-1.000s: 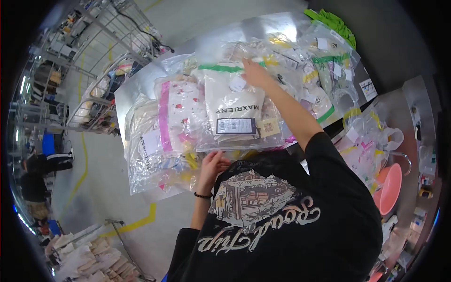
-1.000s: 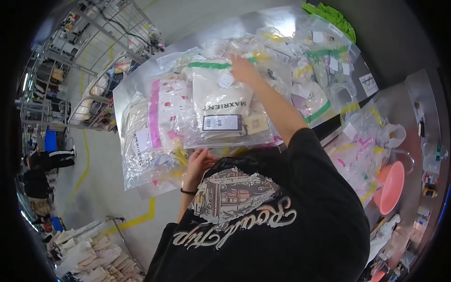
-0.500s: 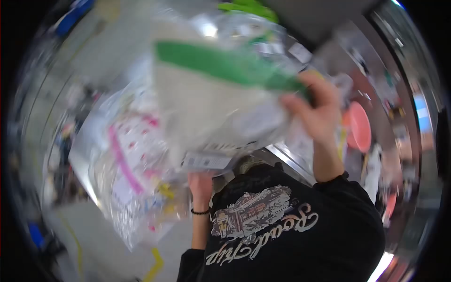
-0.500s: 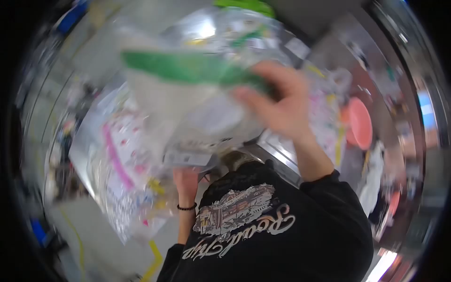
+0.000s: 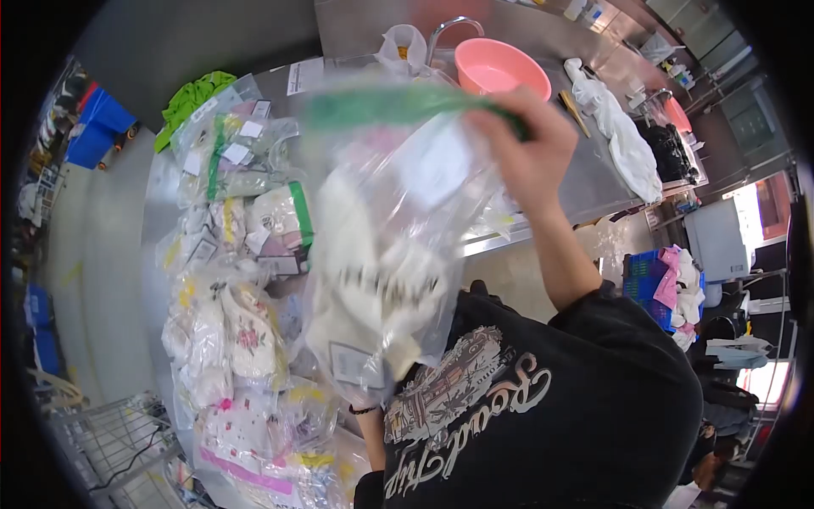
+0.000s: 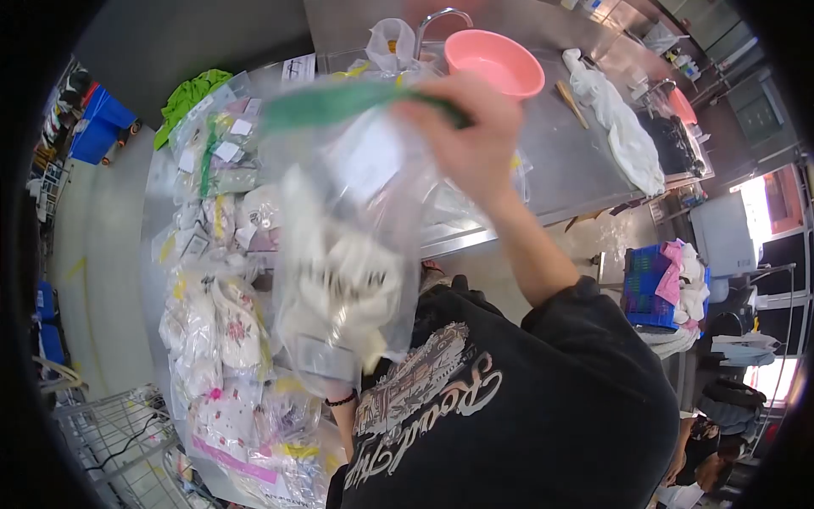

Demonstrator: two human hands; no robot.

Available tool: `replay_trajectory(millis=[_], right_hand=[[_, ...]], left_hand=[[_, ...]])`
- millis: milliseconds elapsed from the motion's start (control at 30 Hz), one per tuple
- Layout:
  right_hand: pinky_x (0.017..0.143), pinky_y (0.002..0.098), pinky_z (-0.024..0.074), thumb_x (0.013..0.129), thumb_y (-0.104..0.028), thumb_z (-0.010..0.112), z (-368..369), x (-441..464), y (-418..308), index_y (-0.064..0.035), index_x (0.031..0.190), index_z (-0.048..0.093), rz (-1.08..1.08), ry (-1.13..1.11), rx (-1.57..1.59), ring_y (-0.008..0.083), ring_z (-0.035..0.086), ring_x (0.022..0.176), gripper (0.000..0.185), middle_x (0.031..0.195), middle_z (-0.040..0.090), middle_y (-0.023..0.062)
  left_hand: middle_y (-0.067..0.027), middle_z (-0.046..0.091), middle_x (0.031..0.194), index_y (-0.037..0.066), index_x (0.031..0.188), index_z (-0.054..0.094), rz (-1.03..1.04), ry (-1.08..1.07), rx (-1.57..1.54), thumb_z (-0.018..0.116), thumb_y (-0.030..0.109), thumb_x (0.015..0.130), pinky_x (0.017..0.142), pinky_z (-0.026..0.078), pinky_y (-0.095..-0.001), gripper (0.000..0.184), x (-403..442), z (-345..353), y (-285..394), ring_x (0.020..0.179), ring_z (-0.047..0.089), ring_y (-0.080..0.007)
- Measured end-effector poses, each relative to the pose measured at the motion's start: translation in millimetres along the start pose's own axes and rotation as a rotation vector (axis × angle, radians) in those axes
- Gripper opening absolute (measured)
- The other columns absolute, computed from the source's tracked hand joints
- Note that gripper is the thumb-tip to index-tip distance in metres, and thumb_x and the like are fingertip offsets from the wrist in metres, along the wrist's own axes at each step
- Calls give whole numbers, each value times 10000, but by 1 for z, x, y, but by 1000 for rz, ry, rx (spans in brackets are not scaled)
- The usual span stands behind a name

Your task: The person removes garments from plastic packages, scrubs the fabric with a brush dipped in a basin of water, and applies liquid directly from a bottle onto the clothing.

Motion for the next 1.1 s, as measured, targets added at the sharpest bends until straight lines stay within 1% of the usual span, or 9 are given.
replay_trajectory(millis=[100, 200, 267, 333, 433, 567, 600, 767, 1100], right_hand=[[620, 196, 410, 850, -15, 758, -58, 4, 104, -25, 960, 742, 95, 295, -226, 73, 507, 650, 112, 773, 662, -17], [613, 222, 433, 858, -110, 769, -123, -6, 223, -31, 955, 750, 218, 332, -428, 112, 532, 638, 126, 763, 669, 5], [684, 290, 479, 855, -212, 762, -133, -36, 302, -46, 1041, 744, 381, -178, -780, 170, 586, 714, 251, 816, 684, 40], [828, 374, 484, 835, -249, 741, -134, -74, 360, -63, 1165, 690, 315, -336, -1106, 266, 605, 897, 383, 991, 690, 84], [946, 425, 437, 826, -229, 731, -112, -100, 348, -91, 1243, 619, 194, -231, -872, 305, 558, 1080, 454, 1207, 630, 97], [1073, 546, 366, 797, -463, 754, -65, -169, 318, -213, 1499, 470, 248, -1147, -302, 388, 483, 1243, 797, 1420, 500, 143], [1087, 647, 353, 745, -582, 756, -56, -190, 318, -295, 1555, 356, 270, -1204, -473, 343, 476, 1274, 947, 1448, 486, 91], [1038, 586, 419, 719, -628, 761, -6, -287, 456, -193, 1507, 435, 832, -1868, -428, 316, 548, 1223, 957, 1380, 576, 140], [950, 466, 493, 710, -624, 775, 18, -451, 542, -62, 1381, 562, 974, -1689, -532, 338, 615, 1143, 901, 1332, 621, 180]], left_hand=[[-143, 544, 1442, 92, 1488, 442, 43, 109, 84, 444, 353, 1028, 1097, 417, -521, 529, 26, 2, 6, 1294, 522, -317], [-139, 541, 1446, 93, 1494, 434, 97, 265, 185, 429, 382, 1034, 1091, 426, -513, 543, 50, 8, 1, 1286, 530, -308], [-137, 539, 1448, 94, 1498, 428, 135, 373, 239, 420, 401, 1038, 1087, 432, -507, 554, 52, 12, -5, 1281, 535, -302], [-135, 537, 1451, 94, 1502, 422, 169, 475, 289, 410, 420, 1042, 1083, 438, -501, 564, 47, 19, -11, 1276, 540, -297], [-132, 535, 1454, 95, 1508, 414, 235, 635, 335, 395, 449, 1047, 1077, 447, -493, 581, 26, 31, -15, 1268, 548, -288], [-128, 531, 1460, 97, 1516, 402, 303, 825, 391, 376, 488, 1055, 1069, 460, -481, 605, -5, 62, -15, 1258, 559, -277], [-127, 530, 1461, 97, 1518, 399, 316, 855, 404, 371, 497, 1057, 1067, 463, -479, 612, -11, 71, -15, 1255, 562, -274], [-118, 490, 1507, 125, 1547, 366, 412, 844, 456, 352, 524, 1063, 1107, 427, -476, 627, -38, 100, -3, 1316, 516, -277], [-106, 417, 1578, 161, 1588, 307, 365, 537, 612, 315, 549, 1066, 1171, 354, -492, 650, -152, 103, -62, 1418, 424, -289]])
Point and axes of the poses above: each hand's wrist, its own x-axis towards the middle knuckle, its own z-axis out of the palm, y = z × x, the point moved 2 cm from there along x, towards the middle knuckle
